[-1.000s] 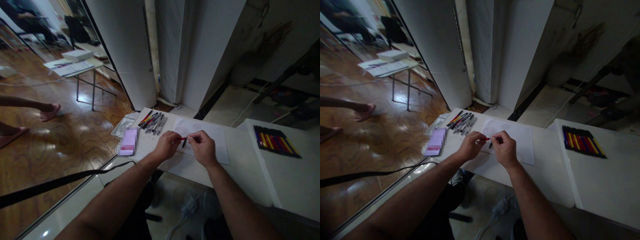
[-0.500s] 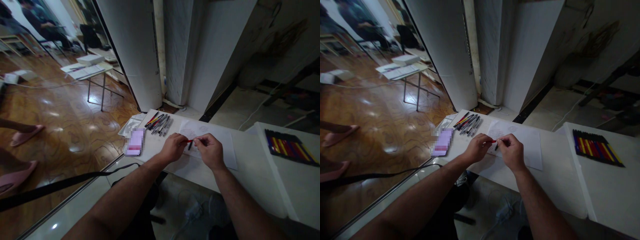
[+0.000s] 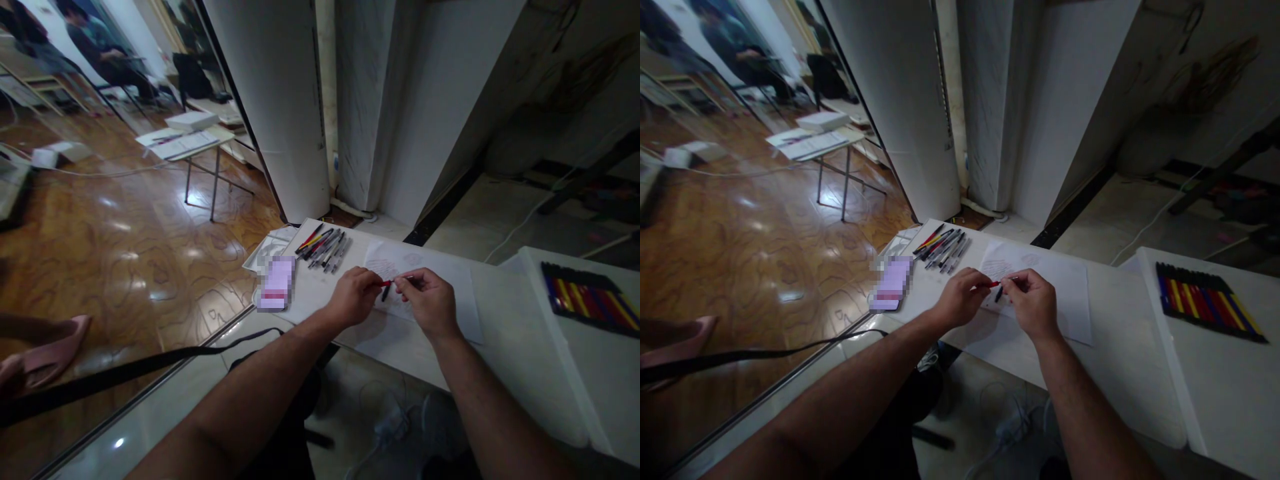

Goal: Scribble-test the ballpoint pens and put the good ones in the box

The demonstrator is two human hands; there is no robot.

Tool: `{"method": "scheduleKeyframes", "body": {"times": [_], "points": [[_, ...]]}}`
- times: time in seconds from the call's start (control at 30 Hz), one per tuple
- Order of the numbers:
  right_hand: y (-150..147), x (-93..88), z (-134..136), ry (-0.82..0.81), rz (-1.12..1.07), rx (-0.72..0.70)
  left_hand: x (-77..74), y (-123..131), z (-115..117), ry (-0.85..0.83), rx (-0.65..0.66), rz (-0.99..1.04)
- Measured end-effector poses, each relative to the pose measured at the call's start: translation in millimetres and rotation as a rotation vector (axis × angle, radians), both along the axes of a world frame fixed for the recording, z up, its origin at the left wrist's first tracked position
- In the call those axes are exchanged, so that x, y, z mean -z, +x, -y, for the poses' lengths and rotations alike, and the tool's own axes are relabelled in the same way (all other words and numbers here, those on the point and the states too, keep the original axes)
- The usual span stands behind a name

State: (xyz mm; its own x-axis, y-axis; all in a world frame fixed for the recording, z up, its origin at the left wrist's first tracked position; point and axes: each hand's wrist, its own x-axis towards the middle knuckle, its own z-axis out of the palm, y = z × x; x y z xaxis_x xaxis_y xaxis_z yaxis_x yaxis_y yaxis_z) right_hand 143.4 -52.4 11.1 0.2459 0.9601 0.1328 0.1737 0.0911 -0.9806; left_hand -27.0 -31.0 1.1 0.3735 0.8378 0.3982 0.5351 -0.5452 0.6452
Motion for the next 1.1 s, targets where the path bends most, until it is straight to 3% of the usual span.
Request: {"method": "scheduleKeyframes", "body": {"times": [0.2,0.37,0.57,0.67,0.87,1.1], "points": [[-3.3,-1.9,-1.1,0.013,-0.104,-0.008,1.4,0.3,-0.9,-0.025,-0.001,0.015],[-3.2,-1.8,-3.8,0.043,-0.07,-0.003,1.7,0.2,-0.7,-0.032,0.017,-0.002],[7.5,3.7,-8.8,0.024,-0.059,-0.092,2.1,-0.5,-1.5,-0.08,-0.017,0.027],[14.4,11.9,-10.9,-0.009,0.131,-0.107,1.4,-0.5,-2.7,-0.112,-0.047,0.047],[9.4,20.2,-3.8,-0.045,0.797,-0.278,-3.5,-0.2,-3.5,-0.172,-0.106,0.123],[1.9,14.5,-0.1,-0.156,1.051,-0.259,9.4,-0.7,-9.0,-0.378,-0.067,0.401]]}}
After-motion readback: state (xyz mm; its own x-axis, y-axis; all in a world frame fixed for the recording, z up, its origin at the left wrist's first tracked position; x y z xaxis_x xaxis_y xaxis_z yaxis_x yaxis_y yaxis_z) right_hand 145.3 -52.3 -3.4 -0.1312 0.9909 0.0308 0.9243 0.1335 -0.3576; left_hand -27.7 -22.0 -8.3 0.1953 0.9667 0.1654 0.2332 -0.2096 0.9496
